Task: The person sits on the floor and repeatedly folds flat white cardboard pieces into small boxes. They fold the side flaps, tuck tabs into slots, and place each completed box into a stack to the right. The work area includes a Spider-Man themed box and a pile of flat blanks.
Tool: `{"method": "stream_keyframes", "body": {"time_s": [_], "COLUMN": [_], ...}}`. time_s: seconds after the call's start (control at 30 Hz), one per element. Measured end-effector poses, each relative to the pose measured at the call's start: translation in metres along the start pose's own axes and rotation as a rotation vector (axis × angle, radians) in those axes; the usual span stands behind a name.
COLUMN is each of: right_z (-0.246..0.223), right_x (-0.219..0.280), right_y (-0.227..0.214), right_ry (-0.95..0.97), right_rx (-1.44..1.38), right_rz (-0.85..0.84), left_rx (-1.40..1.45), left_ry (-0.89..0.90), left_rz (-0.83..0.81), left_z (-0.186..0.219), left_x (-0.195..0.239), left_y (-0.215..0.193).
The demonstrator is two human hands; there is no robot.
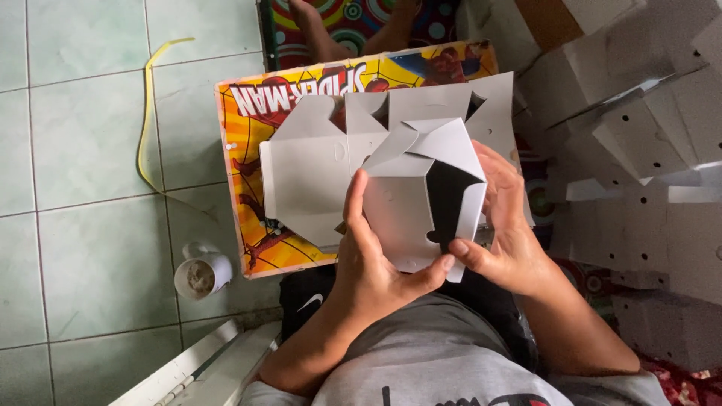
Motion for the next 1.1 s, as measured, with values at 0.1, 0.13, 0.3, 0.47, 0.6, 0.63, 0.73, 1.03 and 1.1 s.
{"method": "stream_keyframes", "body": {"time_s": [0.1,0.13,0.3,0.47,0.6,0.63,0.73,1.03,1.1], "right_z": [-0.003,-0.004,0.003,0.005,0.01,0.011,0.011,0.01,0.014], "right_x": [-0.001,0.0,0.004,0.004,0.011,0.012,0.012,0.009,0.009], "right_y": [0.0,-0.001,-0.001,-0.003,-0.001,0.002,0.003,0.0,0.0], "right_ry": [-0.058,-0.07,-0.062,-0.051,-0.048,-0.024,-0.022,0.042,0.052], "right_rx": [-0.04,0.034,0.11,0.061,0.049,0.056,0.076,0.107,0.105], "right_rz": [0.021,0.04,0.091,0.136,0.102,0.073,0.038,-0.027,-0.026], "left_rx": [0.049,0.04,0.013,0.087,0.081,0.083,0.077,0.119,0.126], "left_ry": [-0.037,0.004,0.098,0.053,0.052,0.045,0.051,0.031,0.039], "left_rz": [-0.044,-0.06,-0.129,-0.234,-0.196,-0.196,-0.19,-0.32,-0.346], "left_z": [-0.008,-0.006,-0.003,-0.003,-0.007,-0.007,-0.007,-0.01,-0.008], "left_x": [0.003,0.003,0.006,0.003,0.005,0.005,0.006,0.009,0.008], "left_y": [0.004,0.005,0.008,0.013,0.014,0.015,0.015,0.02,0.02]}}
Point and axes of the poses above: each hand's wrist, its own x-axis away from the middle knuckle, its own y-axis out of the palm, z = x × y, the point moved 9 cm from there along -x, towards the middle knuckle, and after that the axes turned 6 degrees about x, right-handed, at the moved point
